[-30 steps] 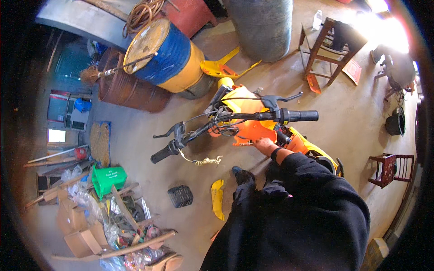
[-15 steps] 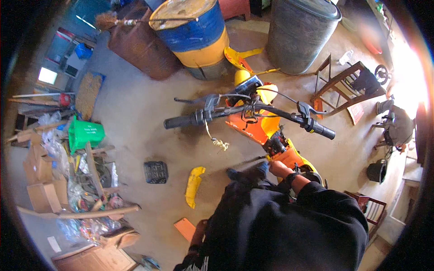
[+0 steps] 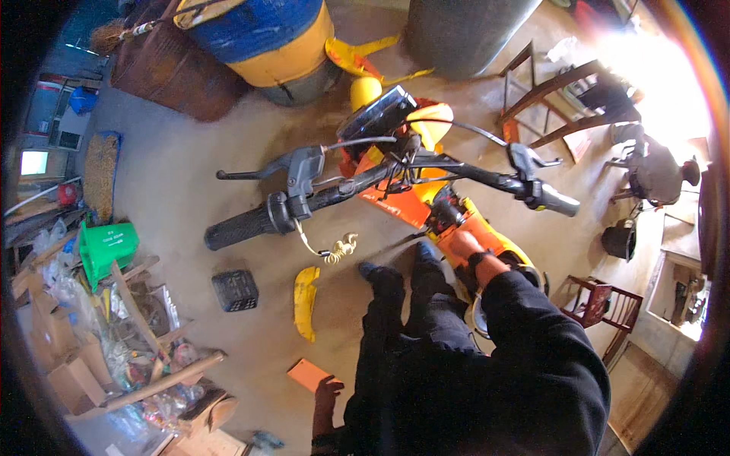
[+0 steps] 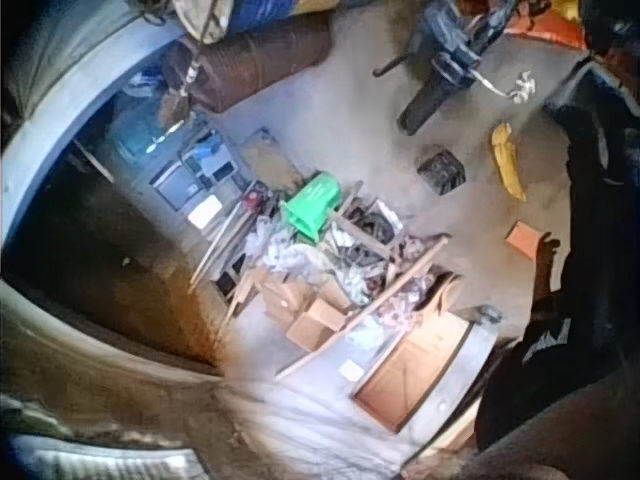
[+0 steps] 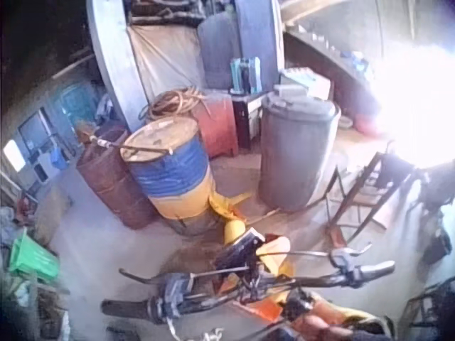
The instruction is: Disassembling and inspecting the plastic fairing and panels of an orange motorcycle using an electric drill.
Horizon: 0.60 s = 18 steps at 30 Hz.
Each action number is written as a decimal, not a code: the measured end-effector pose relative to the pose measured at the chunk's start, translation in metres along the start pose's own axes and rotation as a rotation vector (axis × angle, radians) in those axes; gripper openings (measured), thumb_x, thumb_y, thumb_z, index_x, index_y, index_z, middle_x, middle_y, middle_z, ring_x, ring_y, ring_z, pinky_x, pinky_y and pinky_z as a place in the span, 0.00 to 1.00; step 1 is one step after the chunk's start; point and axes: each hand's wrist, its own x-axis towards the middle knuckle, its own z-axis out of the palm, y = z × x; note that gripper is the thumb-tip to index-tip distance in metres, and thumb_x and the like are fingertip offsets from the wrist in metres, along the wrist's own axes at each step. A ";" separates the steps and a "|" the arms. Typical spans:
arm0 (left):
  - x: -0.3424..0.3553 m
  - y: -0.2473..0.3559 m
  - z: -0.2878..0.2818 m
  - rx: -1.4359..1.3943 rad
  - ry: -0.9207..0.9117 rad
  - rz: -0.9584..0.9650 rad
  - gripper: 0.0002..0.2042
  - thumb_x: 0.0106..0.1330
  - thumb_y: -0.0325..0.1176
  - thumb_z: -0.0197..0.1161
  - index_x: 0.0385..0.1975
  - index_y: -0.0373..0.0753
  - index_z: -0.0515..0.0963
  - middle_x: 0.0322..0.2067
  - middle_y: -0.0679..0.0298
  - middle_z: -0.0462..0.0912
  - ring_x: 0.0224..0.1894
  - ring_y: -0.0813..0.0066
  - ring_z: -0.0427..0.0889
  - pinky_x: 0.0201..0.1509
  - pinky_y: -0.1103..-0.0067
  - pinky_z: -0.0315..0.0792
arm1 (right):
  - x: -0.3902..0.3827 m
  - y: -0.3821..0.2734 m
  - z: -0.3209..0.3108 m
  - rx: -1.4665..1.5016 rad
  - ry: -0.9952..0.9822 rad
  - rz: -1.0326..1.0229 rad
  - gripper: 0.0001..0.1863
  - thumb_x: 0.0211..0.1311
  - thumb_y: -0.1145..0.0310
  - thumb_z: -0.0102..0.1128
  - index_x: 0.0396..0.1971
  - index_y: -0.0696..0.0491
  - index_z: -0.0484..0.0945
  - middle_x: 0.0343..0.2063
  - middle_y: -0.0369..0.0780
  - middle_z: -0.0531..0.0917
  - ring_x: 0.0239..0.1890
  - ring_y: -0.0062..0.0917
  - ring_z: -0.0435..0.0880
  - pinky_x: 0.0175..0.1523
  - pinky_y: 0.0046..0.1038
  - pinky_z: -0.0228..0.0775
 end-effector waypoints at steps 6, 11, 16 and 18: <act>-0.062 -0.153 -0.026 -0.097 0.119 -0.150 0.19 0.67 0.33 0.56 0.55 0.33 0.70 0.42 0.56 0.85 0.42 0.63 0.84 0.48 0.70 0.77 | 0.072 -0.011 0.014 0.328 0.076 0.812 0.18 0.59 0.60 0.58 0.45 0.53 0.81 0.52 0.45 0.81 0.56 0.37 0.80 0.57 0.38 0.75; -0.023 -0.089 0.032 0.023 0.185 -0.321 0.18 0.67 0.34 0.55 0.55 0.34 0.71 0.42 0.55 0.84 0.43 0.62 0.84 0.48 0.69 0.76 | 0.142 0.031 0.120 0.071 0.279 0.778 0.22 0.63 0.57 0.55 0.54 0.51 0.74 0.52 0.40 0.77 0.57 0.35 0.76 0.54 0.40 0.73; -0.004 -0.065 0.069 0.052 0.228 -0.337 0.18 0.67 0.35 0.55 0.54 0.34 0.72 0.43 0.53 0.84 0.44 0.61 0.84 0.49 0.69 0.76 | 0.163 0.029 0.096 0.204 0.233 0.784 0.23 0.65 0.60 0.51 0.58 0.53 0.69 0.52 0.39 0.76 0.57 0.34 0.74 0.50 0.42 0.73; 0.018 -0.041 0.062 0.107 0.194 -0.322 0.18 0.67 0.35 0.55 0.54 0.34 0.72 0.43 0.53 0.84 0.45 0.61 0.83 0.49 0.69 0.76 | 0.171 0.061 0.118 0.232 0.211 0.817 0.19 0.65 0.61 0.52 0.54 0.51 0.71 0.50 0.40 0.78 0.54 0.34 0.77 0.48 0.41 0.75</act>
